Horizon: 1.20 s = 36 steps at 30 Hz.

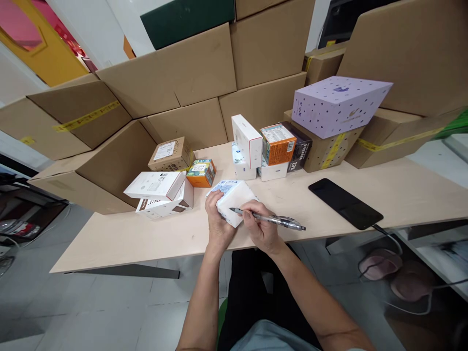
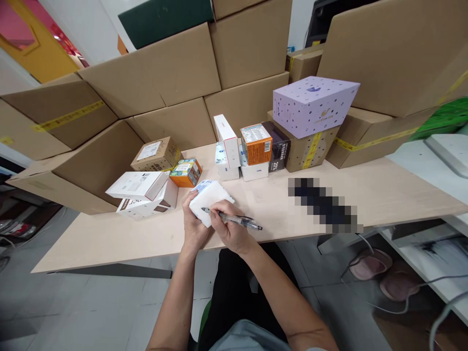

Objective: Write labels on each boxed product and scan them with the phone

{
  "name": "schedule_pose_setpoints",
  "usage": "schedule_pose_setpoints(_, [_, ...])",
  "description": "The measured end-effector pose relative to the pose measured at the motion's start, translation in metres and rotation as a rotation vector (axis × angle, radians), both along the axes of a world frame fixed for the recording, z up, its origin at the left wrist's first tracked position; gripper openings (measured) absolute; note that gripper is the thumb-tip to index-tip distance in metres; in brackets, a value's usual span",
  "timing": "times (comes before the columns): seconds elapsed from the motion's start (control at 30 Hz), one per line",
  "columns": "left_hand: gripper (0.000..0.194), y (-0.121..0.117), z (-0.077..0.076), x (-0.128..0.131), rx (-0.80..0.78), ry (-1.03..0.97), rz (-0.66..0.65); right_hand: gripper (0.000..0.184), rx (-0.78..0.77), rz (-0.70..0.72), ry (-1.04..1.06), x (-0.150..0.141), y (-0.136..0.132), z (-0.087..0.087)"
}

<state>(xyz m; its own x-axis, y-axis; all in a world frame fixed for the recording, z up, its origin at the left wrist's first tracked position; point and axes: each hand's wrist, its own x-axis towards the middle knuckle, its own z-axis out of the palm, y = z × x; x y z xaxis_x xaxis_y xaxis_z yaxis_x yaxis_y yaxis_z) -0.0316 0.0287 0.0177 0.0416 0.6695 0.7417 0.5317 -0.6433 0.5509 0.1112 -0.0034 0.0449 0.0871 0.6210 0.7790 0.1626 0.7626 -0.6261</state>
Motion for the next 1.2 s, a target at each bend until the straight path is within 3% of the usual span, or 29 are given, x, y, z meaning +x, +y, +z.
schedule_pose_setpoints(0.17, [0.079, 0.001, 0.001, 0.0, 0.021, 0.009, -0.005, 0.01, -0.08, 0.006, 0.223, 0.0, -0.001, -0.001])
schedule_pose_setpoints(0.3, [0.08, 0.001, 0.001, 0.001, 0.019, 0.014, 0.001, 0.015, -0.148, -0.218, 0.27, 0.022, 0.002, -0.004])
schedule_pose_setpoints(0.4, [0.079, 0.001, 0.001, 0.001, 0.021, 0.017, 0.0, 0.023, -0.294, -0.439, -0.143, 0.052, 0.004, -0.006])
schedule_pose_setpoints(0.5, [0.077, 0.002, 0.001, 0.002, 0.021, 0.011, 0.003, 0.034, -0.486, -0.573, -0.609, 0.077, 0.005, -0.008])
schedule_pose_setpoints(0.77, [0.073, 0.001, 0.001, 0.003, 0.035, 0.008, -0.007, 0.036, -0.786, -0.72, -1.161, 0.085, 0.023, -0.002])
schedule_pose_setpoints(0.87, [0.072, 0.001, 0.001, 0.002, 0.042, 0.015, -0.007, 0.039, -0.798, -0.73, -1.175, 0.085, 0.028, -0.004])
schedule_pose_setpoints(1.0, [0.075, 0.001, 0.0, 0.001, 0.04, 0.024, -0.007, 0.042, -0.695, -0.751, -1.086, 0.098, 0.022, -0.016])
schedule_pose_setpoints(1.13, [0.076, 0.002, -0.001, 0.001, 0.045, 0.031, -0.004, 0.048, -0.578, -0.873, -0.946, 0.135, -0.001, -0.025])
schedule_pose_setpoints(1.2, [0.075, 0.002, 0.0, 0.001, 0.057, 0.036, -0.002, 0.06, -0.609, -0.962, -0.917, 0.162, -0.013, -0.026])
